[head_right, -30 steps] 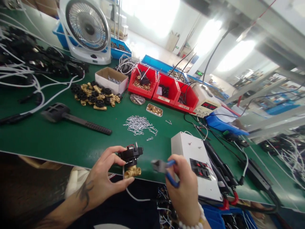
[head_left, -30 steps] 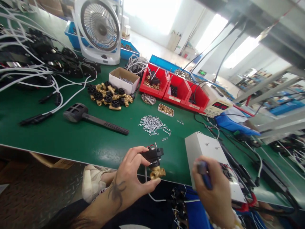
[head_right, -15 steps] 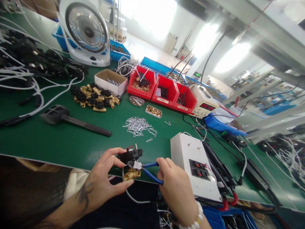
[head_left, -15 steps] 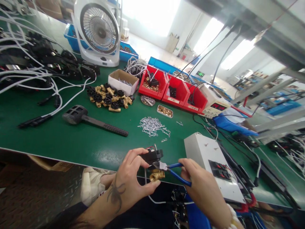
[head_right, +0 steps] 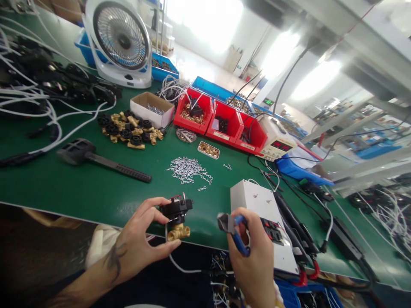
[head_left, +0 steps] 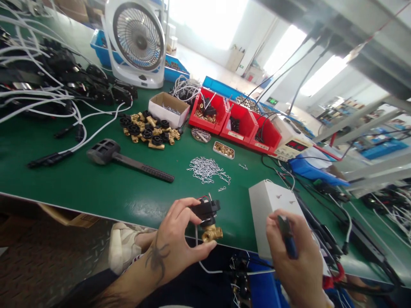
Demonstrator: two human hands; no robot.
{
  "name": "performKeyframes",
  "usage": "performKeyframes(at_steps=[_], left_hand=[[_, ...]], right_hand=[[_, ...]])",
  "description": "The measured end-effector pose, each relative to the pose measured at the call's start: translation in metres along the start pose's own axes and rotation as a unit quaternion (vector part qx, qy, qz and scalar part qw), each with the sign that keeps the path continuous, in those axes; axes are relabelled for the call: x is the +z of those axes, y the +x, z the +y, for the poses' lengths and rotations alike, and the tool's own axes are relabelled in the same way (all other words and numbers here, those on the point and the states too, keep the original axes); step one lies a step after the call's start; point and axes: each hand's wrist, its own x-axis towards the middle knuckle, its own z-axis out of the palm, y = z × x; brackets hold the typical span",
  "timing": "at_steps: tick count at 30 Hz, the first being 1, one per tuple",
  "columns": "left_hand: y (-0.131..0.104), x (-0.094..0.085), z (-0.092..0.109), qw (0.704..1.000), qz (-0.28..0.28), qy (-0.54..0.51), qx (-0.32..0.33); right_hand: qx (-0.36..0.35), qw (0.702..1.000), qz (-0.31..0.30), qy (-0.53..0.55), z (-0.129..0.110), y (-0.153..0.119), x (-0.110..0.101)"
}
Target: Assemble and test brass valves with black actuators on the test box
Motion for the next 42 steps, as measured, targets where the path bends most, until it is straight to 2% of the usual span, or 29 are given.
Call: performKeyframes(at_steps=[1, 4, 5, 7, 10, 11, 12, 15, 16, 17, 20, 21, 22, 25, 26, 27, 28, 31, 32, 33, 36, 37, 38, 42], left_hand=[[0.0, 0.0, -0.001, 1.0, 0.003, -0.001, 0.002], [0.001, -0.001, 0.0, 1.0, -0.004, 0.008, 0.003], [0.002, -0.001, 0.0, 1.0, -0.008, 0.01, 0.002], [0.003, -0.002, 0.001, 1.0, -0.01, 0.012, -0.002], [0.004, -0.001, 0.001, 1.0, -0.001, 0.007, 0.002], [0.004, -0.001, 0.001, 1.0, 0.0, 0.008, 0.004], [0.004, -0.001, 0.001, 1.0, -0.001, 0.011, 0.006], [0.004, 0.0, 0.002, 1.0, -0.009, 0.023, 0.019], [0.004, 0.0, 0.002, 0.999, -0.01, 0.025, 0.022], [0.003, 0.0, 0.002, 0.999, -0.01, 0.025, 0.023], [0.004, 0.0, 0.002, 1.0, 0.003, 0.016, 0.011], [0.004, 0.0, 0.002, 1.0, 0.004, 0.015, 0.007], [0.005, -0.001, 0.002, 1.0, 0.003, 0.017, 0.005], [0.006, -0.001, 0.003, 0.999, -0.004, 0.028, 0.018], [0.006, -0.001, 0.004, 0.999, -0.002, 0.031, 0.023], [0.006, -0.001, 0.004, 0.999, -0.002, 0.032, 0.024], [0.006, -0.001, 0.004, 0.999, -0.003, 0.031, 0.022], [0.006, -0.002, 0.005, 1.0, -0.001, 0.026, 0.007], [0.006, -0.002, 0.005, 1.0, 0.001, 0.024, 0.004], [0.006, -0.002, 0.005, 1.0, 0.001, 0.023, 0.004], [0.006, -0.001, 0.004, 1.0, 0.004, 0.025, 0.01], [0.006, -0.001, 0.004, 1.0, 0.005, 0.025, 0.013], [0.005, -0.001, 0.004, 1.0, 0.004, 0.025, 0.014], [0.005, -0.002, 0.003, 1.0, -0.002, 0.022, 0.008]], right_hand=[[-0.014, 1.0, -0.021, -0.008, 0.0, -0.002, 0.003], [-0.086, 0.983, -0.155, -0.044, 0.002, -0.006, 0.011], [-0.09, 0.98, -0.169, -0.046, 0.003, -0.006, 0.012], [-0.06, 0.99, -0.123, -0.027, 0.005, -0.004, 0.01], [-0.002, 1.0, -0.003, 0.008, 0.005, -0.003, 0.005], [-0.01, 1.0, -0.004, 0.003, 0.004, -0.004, 0.006], [-0.031, 0.999, -0.033, -0.009, 0.004, -0.004, 0.007], [-0.109, 0.978, -0.172, -0.052, 0.001, -0.003, 0.009], [-0.111, 0.976, -0.18, -0.052, 0.0, -0.002, 0.008], [-0.099, 0.981, -0.161, -0.039, 0.0, -0.001, 0.007], [-0.026, 0.999, -0.03, 0.011, 0.0, 0.001, 0.002], [-0.015, 1.0, -0.017, 0.012, 0.001, 0.001, 0.002], [-0.02, 0.999, -0.034, 0.001, 0.002, 0.001, 0.003], [-0.083, 0.978, -0.183, -0.057, 0.003, 0.0, 0.007], [-0.094, 0.972, -0.207, -0.065, 0.002, 0.0, 0.007], [-0.087, 0.974, -0.202, -0.057, 0.001, 0.001, 0.006], [-0.068, 0.982, -0.172, -0.038, 0.0, 0.002, 0.004], [0.007, 0.999, -0.039, 0.02, -0.003, 0.004, 0.0], [0.014, 1.0, -0.019, 0.016, -0.004, 0.004, 0.0], [0.004, 1.0, -0.028, -0.002, -0.004, 0.002, 0.001], [-0.069, 0.984, -0.149, -0.076, -0.002, -0.001, 0.004], [-0.08, 0.978, -0.171, -0.089, -0.002, -0.001, 0.004], [-0.075, 0.979, -0.166, -0.087, -0.001, 0.0, 0.003], [0.012, 0.999, -0.042, -0.015, 0.0, 0.0, 0.001]])
